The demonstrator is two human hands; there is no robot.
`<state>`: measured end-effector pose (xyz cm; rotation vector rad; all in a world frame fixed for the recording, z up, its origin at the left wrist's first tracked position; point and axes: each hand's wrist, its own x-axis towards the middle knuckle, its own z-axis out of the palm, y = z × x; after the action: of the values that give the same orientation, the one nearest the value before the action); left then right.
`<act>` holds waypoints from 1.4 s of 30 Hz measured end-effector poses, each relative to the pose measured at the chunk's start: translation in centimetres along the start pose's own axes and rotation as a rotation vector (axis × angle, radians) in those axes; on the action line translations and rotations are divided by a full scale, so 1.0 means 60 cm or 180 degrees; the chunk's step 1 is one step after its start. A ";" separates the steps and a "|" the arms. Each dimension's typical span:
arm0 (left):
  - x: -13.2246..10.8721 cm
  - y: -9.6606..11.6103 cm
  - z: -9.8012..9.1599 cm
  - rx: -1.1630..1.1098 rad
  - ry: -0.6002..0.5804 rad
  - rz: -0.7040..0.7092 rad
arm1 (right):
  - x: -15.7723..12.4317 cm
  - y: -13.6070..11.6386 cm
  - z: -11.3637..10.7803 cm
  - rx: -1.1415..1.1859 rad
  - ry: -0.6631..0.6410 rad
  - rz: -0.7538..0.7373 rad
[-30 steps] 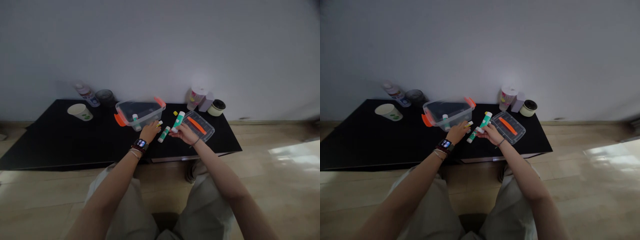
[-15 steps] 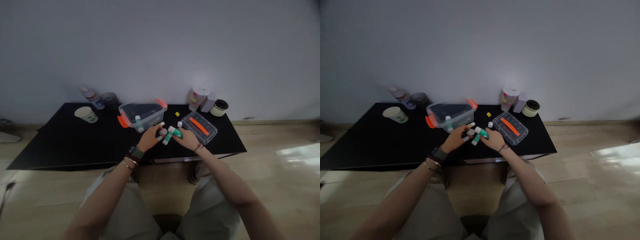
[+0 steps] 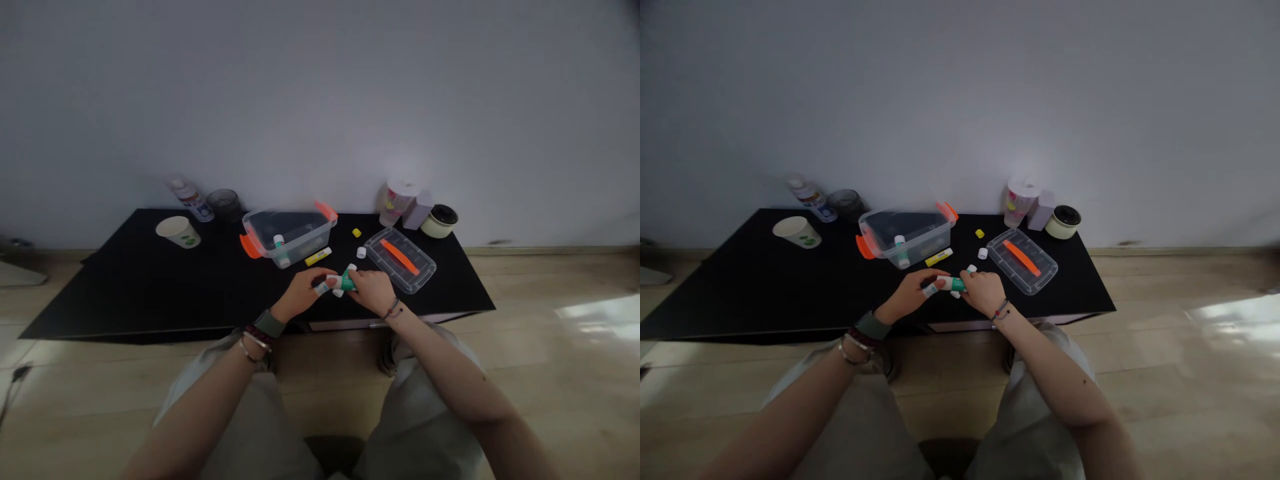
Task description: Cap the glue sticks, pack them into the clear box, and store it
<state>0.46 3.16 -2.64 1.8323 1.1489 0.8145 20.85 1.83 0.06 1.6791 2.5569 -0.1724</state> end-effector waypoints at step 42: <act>0.006 0.034 0.036 -0.2476 0.1106 -0.0432 | 0.016 -0.104 0.007 0.0499 -0.0101 0.0273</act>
<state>3.21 2.34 -1.80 0.9861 0.9503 1.3065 14.76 0.19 -0.16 1.8190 2.5014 -0.4003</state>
